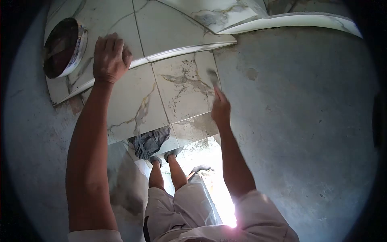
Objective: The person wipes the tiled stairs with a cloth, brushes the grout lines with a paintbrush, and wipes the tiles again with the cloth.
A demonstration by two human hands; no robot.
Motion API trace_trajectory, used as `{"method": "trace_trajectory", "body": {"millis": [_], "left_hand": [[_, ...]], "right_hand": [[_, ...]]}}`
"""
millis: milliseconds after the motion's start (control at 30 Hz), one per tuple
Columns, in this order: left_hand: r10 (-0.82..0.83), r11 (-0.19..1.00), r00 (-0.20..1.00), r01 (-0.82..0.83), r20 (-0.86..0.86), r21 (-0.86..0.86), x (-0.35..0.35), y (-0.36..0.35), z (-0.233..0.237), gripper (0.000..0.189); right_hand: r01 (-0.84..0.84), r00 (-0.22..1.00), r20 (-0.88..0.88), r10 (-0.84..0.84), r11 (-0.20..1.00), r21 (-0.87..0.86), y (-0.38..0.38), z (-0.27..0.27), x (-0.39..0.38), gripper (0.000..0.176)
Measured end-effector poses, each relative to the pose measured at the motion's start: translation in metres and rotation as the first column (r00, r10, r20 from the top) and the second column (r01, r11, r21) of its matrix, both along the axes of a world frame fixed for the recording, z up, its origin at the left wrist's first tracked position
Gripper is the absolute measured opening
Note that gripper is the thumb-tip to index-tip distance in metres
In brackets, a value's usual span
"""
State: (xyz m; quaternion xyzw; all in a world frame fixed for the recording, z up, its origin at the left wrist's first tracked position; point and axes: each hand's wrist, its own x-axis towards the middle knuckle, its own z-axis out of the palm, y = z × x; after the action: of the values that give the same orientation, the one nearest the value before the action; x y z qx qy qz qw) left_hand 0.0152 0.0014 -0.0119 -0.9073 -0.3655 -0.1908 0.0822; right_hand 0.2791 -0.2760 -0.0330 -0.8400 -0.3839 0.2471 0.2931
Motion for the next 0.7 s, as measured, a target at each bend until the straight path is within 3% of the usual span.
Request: {"method": "trace_trajectory", "body": {"millis": [33,67,100,167,233,300,333,400,467,533,633,700], "left_hand": [[0.003,1.0,1.0,-0.003,-0.006,-0.001,0.0,0.001,-0.001,0.028],[0.012,1.0,1.0,-0.012,-0.01,-0.002,0.001,0.002,0.0,0.028],[-0.003,0.999,1.0,0.003,0.0,0.047,0.002,0.002,0.001,0.026],[-0.023,0.996,1.0,0.022,0.007,0.09,0.003,0.003,0.001,0.024],[-0.039,0.992,0.999,0.035,0.03,0.124,0.003,0.004,0.002,0.024],[-0.035,0.993,0.999,0.031,0.041,0.116,0.003,0.004,0.004,0.023],[-0.044,0.994,0.998,0.038,0.053,0.107,0.003,0.003,0.004,0.023],[-0.037,0.997,0.998,0.034,0.047,0.062,0.002,0.002,0.004,0.025],[-0.025,1.0,0.999,0.024,0.041,0.018,0.002,0.0,0.002,0.028],[-0.044,0.997,0.997,0.041,0.059,0.061,0.0,0.001,-0.001,0.028],[-0.044,0.996,0.996,0.038,0.074,0.08,0.0,0.002,-0.004,0.029],[-0.048,0.996,0.996,0.042,0.074,0.078,0.001,0.001,0.0,0.03]], "right_hand": [[-0.022,1.0,0.0,0.022,0.996,-0.087,0.042,-0.004,0.006,0.04],[-0.085,0.996,0.03,0.083,0.995,0.046,0.072,-0.023,0.011,0.038],[-0.093,0.996,0.024,0.092,0.995,0.04,0.077,-0.027,0.013,0.038],[-0.306,0.927,0.073,0.368,0.854,-0.421,0.081,-0.03,0.013,0.037],[-0.413,0.795,0.194,0.575,0.746,-0.522,0.018,-0.033,0.025,0.038],[-0.365,0.809,-0.003,0.588,0.498,-0.787,-0.017,0.007,0.033,0.038],[-0.366,0.808,-0.006,0.59,0.494,-0.788,-0.012,0.016,0.03,0.038],[-0.375,0.842,0.165,0.514,0.777,-0.506,0.007,0.031,0.02,0.035],[-0.452,0.849,0.125,0.514,0.827,-0.334,0.071,0.023,0.005,0.033],[-0.435,0.854,0.192,0.484,0.866,-0.246,0.11,-0.015,-0.005,0.031],[-0.499,0.8,0.181,0.573,0.801,-0.33,0.056,-0.048,0.007,0.03],[-0.433,0.817,0.168,0.552,0.778,-0.454,-0.016,-0.016,0.01,0.034]]}}
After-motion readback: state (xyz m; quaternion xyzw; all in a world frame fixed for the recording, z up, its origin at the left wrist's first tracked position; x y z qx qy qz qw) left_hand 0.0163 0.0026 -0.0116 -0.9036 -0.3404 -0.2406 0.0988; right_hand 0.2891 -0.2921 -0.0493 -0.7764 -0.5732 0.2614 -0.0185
